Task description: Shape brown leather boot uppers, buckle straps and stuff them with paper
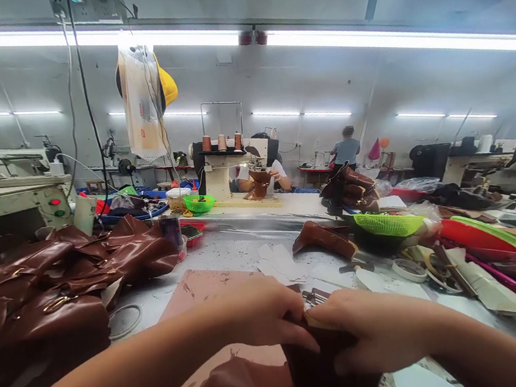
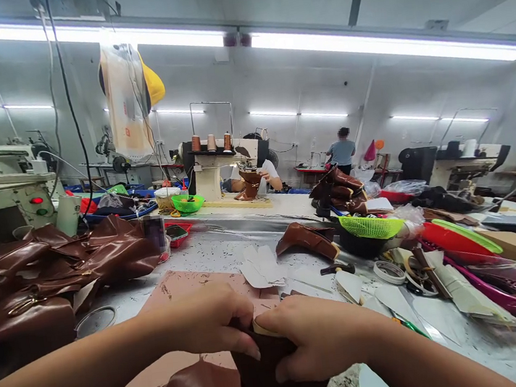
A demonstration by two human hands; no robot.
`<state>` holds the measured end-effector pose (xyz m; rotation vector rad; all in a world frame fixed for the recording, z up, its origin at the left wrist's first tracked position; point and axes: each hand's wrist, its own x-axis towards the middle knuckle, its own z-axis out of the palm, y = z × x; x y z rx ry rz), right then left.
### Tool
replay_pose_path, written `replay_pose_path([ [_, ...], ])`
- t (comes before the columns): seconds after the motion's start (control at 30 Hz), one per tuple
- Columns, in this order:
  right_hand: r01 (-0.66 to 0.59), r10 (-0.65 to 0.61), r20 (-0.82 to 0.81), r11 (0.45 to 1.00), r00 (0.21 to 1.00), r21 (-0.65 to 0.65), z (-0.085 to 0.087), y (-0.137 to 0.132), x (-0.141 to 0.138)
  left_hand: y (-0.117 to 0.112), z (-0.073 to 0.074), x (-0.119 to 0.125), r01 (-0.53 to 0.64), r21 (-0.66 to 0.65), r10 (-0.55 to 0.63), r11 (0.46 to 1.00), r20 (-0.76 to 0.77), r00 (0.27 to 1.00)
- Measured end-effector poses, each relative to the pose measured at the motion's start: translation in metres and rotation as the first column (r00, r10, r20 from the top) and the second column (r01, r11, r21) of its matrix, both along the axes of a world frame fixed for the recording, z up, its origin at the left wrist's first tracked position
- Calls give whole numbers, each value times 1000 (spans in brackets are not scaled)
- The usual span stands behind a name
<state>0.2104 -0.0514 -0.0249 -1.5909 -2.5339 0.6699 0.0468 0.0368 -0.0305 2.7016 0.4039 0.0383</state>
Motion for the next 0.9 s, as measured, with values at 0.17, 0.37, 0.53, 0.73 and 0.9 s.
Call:
replay_pose_path([
  [0.17, 22, -18, -209, 1000, 978, 16, -6, 4, 3, 10, 0, -6, 93, -178, -80, 980, 78, 994],
  [0.37, 14, -3, -209, 999, 978, 49, -3, -1, 9, 12, -6, -13, 69, -222, 2, 973, 303, 953],
  [0.53, 141, -107, -355, 988, 929, 71, -9, 4, 3, 2, -21, -9, 22, -442, 213, 897, 474, 854],
  [0.73, 110, -77, -458, 993, 886, 46, -6, 4, 3, 4, -28, -9, -70, -701, 497, 709, 428, 755],
  [0.9, 93, -100, -452, 995, 886, -36, -2, 5, 7, -2, -30, -6, 95, -773, 507, 627, 498, 704],
])
